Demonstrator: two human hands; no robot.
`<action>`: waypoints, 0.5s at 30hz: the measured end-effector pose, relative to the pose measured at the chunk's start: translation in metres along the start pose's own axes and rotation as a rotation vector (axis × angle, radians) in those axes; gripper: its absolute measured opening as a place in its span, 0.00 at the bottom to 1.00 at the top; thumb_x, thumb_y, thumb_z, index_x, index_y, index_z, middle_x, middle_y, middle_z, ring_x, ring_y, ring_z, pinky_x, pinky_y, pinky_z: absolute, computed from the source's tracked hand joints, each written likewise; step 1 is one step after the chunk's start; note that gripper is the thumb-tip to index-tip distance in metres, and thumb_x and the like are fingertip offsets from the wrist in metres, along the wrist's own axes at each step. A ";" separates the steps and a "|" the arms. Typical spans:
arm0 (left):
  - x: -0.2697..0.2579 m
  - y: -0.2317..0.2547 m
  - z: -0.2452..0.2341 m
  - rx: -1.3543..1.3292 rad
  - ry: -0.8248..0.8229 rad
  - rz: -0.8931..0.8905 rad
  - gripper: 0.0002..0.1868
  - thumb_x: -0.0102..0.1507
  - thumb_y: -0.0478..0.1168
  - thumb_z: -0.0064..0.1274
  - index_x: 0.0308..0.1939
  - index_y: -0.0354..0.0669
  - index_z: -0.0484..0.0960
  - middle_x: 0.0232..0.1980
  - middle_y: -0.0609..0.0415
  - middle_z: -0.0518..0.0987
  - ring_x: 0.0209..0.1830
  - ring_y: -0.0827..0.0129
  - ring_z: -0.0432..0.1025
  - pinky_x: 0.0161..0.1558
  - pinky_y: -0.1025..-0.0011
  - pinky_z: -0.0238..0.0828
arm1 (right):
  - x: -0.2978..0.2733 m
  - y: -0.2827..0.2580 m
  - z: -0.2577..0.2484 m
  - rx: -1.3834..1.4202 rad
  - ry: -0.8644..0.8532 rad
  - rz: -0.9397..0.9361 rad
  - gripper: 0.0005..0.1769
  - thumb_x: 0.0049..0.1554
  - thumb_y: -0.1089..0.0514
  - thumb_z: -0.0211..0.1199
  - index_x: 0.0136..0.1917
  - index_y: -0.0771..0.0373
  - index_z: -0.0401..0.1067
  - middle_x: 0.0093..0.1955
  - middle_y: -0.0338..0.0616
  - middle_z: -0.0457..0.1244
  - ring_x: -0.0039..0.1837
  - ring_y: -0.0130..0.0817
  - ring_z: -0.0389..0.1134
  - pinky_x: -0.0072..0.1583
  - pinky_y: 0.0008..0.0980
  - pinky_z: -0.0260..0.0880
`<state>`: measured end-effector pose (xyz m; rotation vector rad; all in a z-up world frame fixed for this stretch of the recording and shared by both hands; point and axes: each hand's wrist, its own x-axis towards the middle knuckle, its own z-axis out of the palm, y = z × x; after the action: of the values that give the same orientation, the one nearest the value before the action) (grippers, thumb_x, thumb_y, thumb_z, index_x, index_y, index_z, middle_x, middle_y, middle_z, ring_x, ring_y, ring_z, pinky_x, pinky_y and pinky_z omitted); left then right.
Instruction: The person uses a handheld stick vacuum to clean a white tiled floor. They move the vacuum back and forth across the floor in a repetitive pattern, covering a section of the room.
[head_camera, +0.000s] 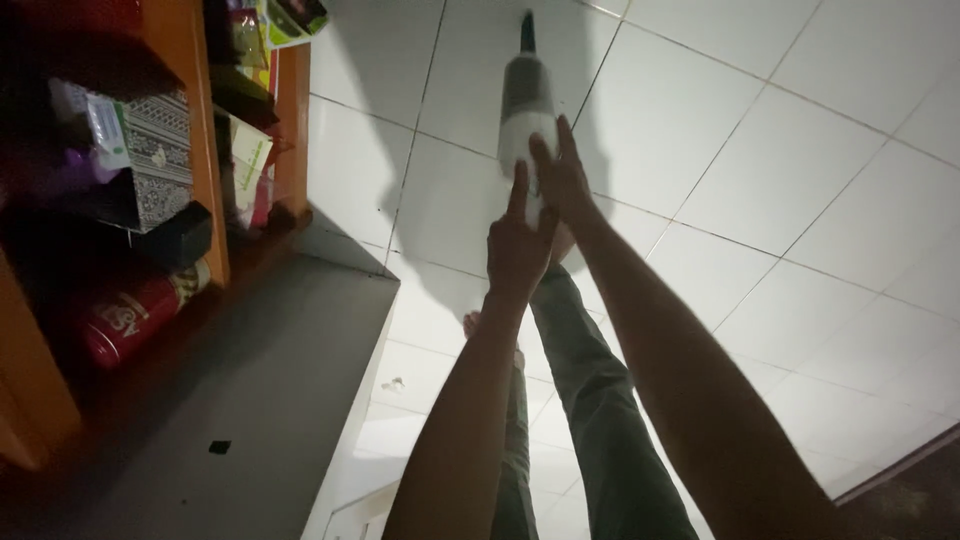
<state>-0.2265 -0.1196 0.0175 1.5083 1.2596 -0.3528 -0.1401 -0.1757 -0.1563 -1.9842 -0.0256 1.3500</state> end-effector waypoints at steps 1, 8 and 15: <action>-0.008 -0.003 0.000 0.001 0.000 0.010 0.38 0.68 0.54 0.40 0.81 0.69 0.45 0.57 0.29 0.79 0.54 0.32 0.76 0.54 0.39 0.73 | -0.016 -0.007 0.001 0.002 0.007 -0.006 0.49 0.65 0.23 0.54 0.85 0.44 0.38 0.85 0.56 0.41 0.83 0.60 0.44 0.77 0.62 0.48; -0.059 -0.080 0.008 0.082 -0.047 0.026 0.38 0.68 0.55 0.38 0.81 0.65 0.43 0.55 0.26 0.79 0.54 0.31 0.75 0.56 0.35 0.69 | -0.104 0.010 0.027 -0.180 0.024 0.150 0.47 0.63 0.21 0.48 0.85 0.40 0.39 0.84 0.57 0.44 0.82 0.60 0.44 0.78 0.60 0.42; -0.114 -0.147 0.016 0.121 -0.114 -0.017 0.38 0.66 0.56 0.40 0.80 0.67 0.49 0.58 0.31 0.79 0.56 0.34 0.75 0.56 0.39 0.69 | -0.182 0.031 0.056 -0.025 0.013 0.116 0.43 0.67 0.35 0.45 0.84 0.59 0.37 0.83 0.70 0.39 0.83 0.66 0.39 0.79 0.61 0.42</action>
<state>-0.3875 -0.2133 0.0206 1.5575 1.1790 -0.5264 -0.2786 -0.2401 -0.0386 -2.0420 0.0799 1.4164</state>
